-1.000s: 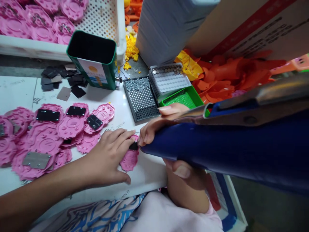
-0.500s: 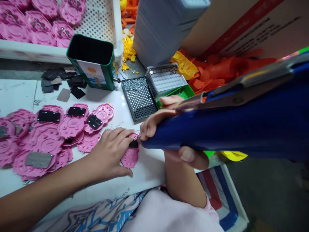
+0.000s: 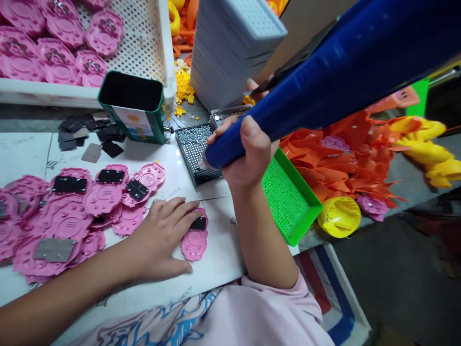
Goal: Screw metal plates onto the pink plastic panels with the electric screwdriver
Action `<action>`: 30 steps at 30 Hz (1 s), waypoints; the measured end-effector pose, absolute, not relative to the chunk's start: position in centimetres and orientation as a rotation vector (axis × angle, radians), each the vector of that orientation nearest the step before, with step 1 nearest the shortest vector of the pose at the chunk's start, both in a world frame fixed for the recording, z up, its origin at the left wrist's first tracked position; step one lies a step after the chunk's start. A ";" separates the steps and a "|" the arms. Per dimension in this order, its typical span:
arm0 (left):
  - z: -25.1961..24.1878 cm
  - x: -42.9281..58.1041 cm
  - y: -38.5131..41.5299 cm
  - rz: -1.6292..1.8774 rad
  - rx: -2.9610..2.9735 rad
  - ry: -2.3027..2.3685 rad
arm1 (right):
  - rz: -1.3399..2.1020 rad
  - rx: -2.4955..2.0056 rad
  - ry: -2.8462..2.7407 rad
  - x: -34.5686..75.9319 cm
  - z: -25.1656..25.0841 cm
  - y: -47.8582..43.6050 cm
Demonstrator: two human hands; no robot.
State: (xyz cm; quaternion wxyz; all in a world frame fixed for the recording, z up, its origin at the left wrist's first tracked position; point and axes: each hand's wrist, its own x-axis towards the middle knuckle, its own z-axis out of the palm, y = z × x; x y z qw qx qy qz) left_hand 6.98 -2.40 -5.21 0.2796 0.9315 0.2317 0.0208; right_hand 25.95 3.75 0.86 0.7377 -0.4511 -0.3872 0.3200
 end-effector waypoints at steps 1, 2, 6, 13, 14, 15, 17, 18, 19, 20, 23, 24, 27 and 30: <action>-5.2 7.0 -2.4 0.065 2.494 0.627 | 0.710 -0.967 -0.861 26.0 0.6 3.8; -5.2 7.0 -2.4 0.075 2.491 0.635 | 0.707 -0.939 -0.861 26.0 0.4 3.9; -5.4 7.1 -2.5 0.095 2.501 0.648 | 0.730 -0.891 -0.849 26.2 0.3 3.7; -5.5 7.0 -2.4 0.114 2.525 0.642 | 0.707 -0.896 -0.891 26.4 0.1 3.8; -5.5 7.0 -2.4 0.111 2.525 0.641 | 0.703 -0.886 -0.896 26.4 0.0 3.9; -5.4 7.0 -2.4 0.108 2.524 0.642 | 0.687 -0.865 -0.901 26.4 -0.1 3.9; -5.4 7.0 -2.4 0.109 2.523 0.640 | 0.685 -0.833 -0.922 26.4 -0.2 4.0; -5.3 7.0 -2.4 0.107 2.521 0.642 | 0.710 -0.834 -0.935 26.4 -0.3 4.0; -5.3 7.0 -2.4 0.109 2.518 0.646 | 0.728 -0.834 -0.942 26.4 -0.3 4.0; -5.3 7.1 -2.4 0.111 2.514 0.652 | 0.741 -0.835 -0.939 26.4 -0.3 4.0; -5.3 7.2 -2.4 0.119 2.502 0.669 | 0.725 -0.876 -0.910 26.4 -0.3 4.1; -5.3 7.2 -2.4 0.123 2.501 0.673 | 0.699 -0.894 -0.907 26.4 -0.3 4.1; -5.3 7.3 -2.4 0.132 2.495 0.689 | 0.671 -0.913 -0.931 26.7 -0.2 4.2; -5.3 7.3 -2.4 0.137 2.486 0.701 | 0.752 -0.873 -0.930 27.4 0.4 3.9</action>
